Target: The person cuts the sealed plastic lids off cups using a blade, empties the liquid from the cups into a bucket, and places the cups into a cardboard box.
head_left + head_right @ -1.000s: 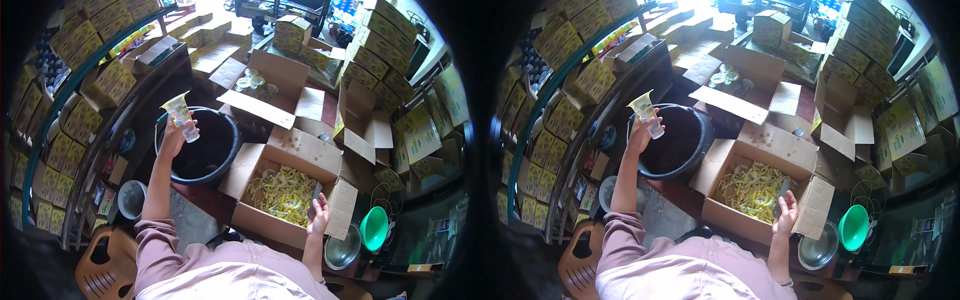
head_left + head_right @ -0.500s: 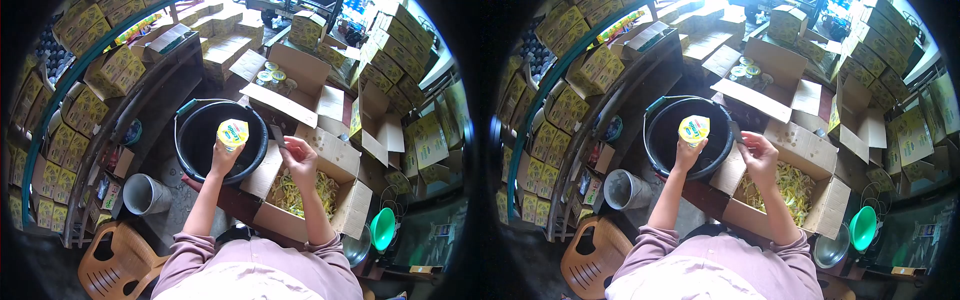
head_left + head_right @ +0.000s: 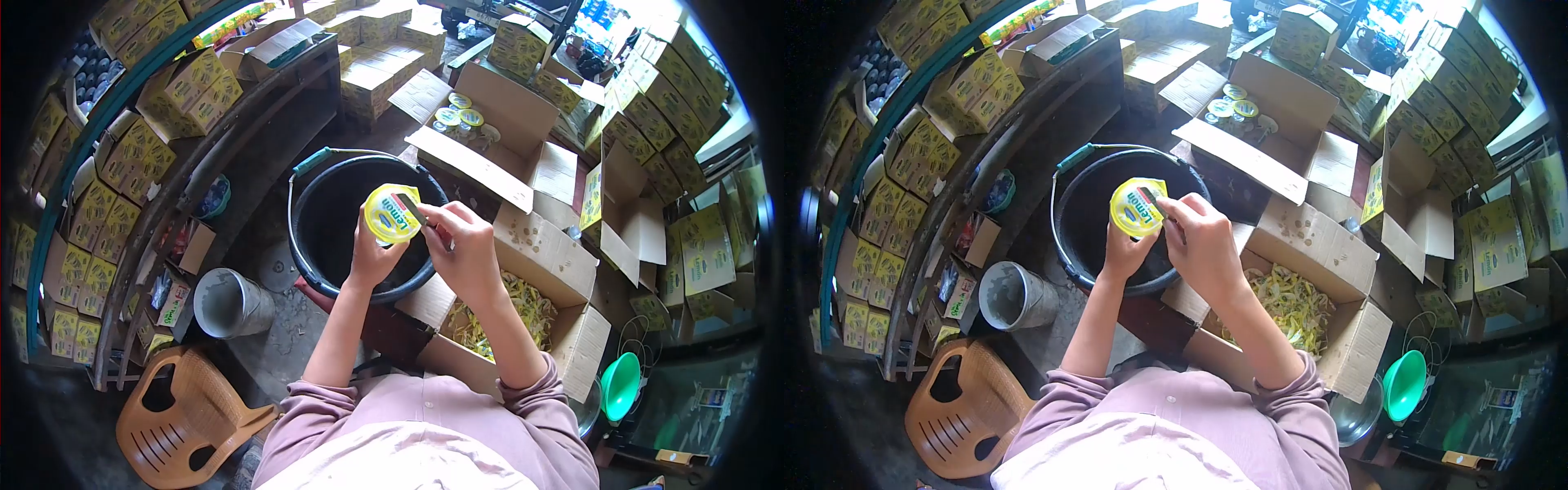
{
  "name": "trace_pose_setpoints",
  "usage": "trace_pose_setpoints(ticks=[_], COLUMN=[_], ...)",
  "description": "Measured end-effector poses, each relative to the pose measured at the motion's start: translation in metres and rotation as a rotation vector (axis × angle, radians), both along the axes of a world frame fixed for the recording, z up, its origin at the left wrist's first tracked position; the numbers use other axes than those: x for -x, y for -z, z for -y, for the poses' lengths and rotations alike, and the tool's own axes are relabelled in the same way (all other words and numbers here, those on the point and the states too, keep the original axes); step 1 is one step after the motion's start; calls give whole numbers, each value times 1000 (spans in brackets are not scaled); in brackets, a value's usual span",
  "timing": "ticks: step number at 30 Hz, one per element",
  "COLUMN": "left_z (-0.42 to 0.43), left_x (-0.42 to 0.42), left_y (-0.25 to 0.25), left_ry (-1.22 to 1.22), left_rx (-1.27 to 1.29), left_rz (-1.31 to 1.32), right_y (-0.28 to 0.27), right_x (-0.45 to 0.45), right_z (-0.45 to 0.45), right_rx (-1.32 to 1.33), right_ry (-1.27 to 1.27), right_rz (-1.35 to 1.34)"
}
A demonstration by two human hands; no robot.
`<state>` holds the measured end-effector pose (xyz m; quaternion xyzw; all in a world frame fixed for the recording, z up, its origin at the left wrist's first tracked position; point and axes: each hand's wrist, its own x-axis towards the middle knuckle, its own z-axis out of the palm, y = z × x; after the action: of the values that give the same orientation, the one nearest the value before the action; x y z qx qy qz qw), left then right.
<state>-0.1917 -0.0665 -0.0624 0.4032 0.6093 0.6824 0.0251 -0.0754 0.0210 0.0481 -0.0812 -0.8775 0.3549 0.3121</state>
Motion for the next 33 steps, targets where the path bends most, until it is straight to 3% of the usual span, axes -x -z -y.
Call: trace_pose_setpoints(ticks=[16, 33], left_z=[-2, -3], left_x=[-6, -7], left_y=[-2, -1], left_ry=[-6, 11], left_rx=[83, 131], left_rz=[28, 0], right_y=[17, 16], right_x=[9, 5], right_z=[-2, 1], right_rx=[-129, -171], right_ry=[-42, -21], right_rz=[-58, 89])
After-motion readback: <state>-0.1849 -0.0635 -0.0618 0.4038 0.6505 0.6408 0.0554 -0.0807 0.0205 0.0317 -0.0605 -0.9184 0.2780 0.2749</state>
